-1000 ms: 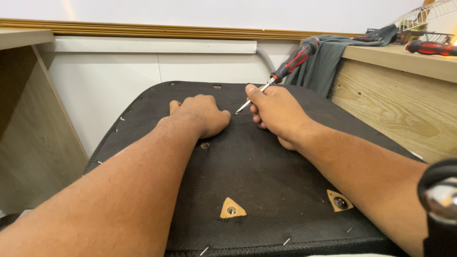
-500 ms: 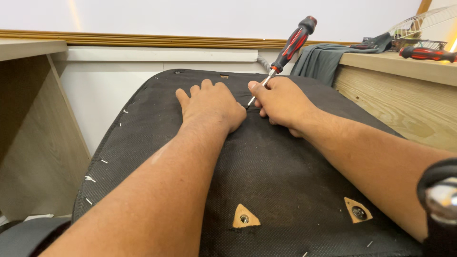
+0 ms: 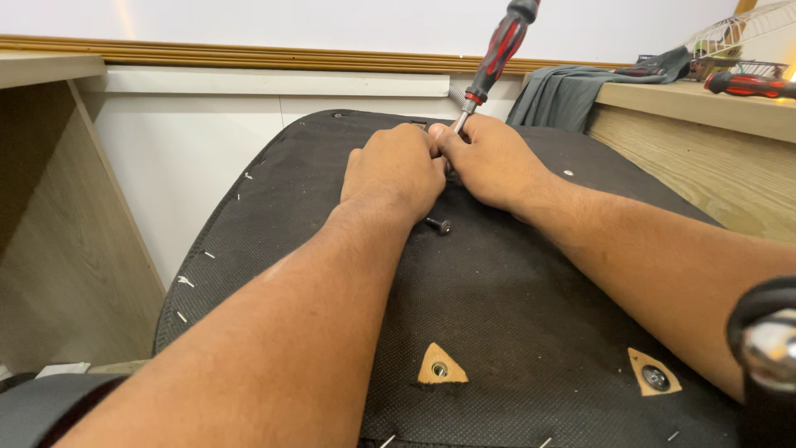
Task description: The person uses a screwdriver to remove screws from the underside of a black upholstered furniture piece. They unscrew fasteners one by one and place them on the surface.
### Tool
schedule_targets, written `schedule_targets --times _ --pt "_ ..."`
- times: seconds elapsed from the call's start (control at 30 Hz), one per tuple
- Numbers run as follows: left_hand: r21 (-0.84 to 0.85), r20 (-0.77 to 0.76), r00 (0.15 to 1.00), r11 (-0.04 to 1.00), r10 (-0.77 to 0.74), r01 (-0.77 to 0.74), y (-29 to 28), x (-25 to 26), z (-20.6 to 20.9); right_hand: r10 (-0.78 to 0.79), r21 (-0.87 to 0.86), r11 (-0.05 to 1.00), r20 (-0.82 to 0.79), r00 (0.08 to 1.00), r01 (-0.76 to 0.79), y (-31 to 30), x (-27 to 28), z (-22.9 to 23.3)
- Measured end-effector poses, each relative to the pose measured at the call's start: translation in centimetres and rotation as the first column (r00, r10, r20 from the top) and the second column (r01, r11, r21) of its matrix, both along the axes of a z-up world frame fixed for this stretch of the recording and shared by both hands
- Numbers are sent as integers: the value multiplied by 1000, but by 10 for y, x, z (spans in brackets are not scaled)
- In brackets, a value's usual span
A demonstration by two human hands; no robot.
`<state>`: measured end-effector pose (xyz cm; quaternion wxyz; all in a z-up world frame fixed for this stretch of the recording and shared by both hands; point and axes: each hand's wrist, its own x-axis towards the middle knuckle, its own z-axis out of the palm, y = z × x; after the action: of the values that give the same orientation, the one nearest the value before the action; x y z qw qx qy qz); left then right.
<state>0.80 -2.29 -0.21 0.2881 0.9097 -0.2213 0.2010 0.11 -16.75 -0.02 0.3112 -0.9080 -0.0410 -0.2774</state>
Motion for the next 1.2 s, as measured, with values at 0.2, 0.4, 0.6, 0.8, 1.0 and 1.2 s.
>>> schedule_targets --times 0.2,0.4,0.6,0.8,1.0,1.2 --pt "-176 -136 989 984 -65 40 2 11 2 -42 -205 977 56 998 53 -2 13 -2" --pt "-236 -176 984 971 -11 -32 4 6 12 42 -164 986 75 996 -29 0 -1 -2" --pt "-183 -187 976 973 107 -142 6 7 18 95 58 994 -23 995 -93 -2 -21 -2" --pt "-108 -158 976 979 153 -171 0 14 13 120 171 979 -61 991 -108 -5 -21 -7" --pt "-99 -150 968 971 203 -219 12 28 7 132 125 984 -46 990 -126 0 -9 -11" --pt "-70 -184 958 970 218 -235 11 42 2 108 15 994 -72 992 -107 5 9 -12"
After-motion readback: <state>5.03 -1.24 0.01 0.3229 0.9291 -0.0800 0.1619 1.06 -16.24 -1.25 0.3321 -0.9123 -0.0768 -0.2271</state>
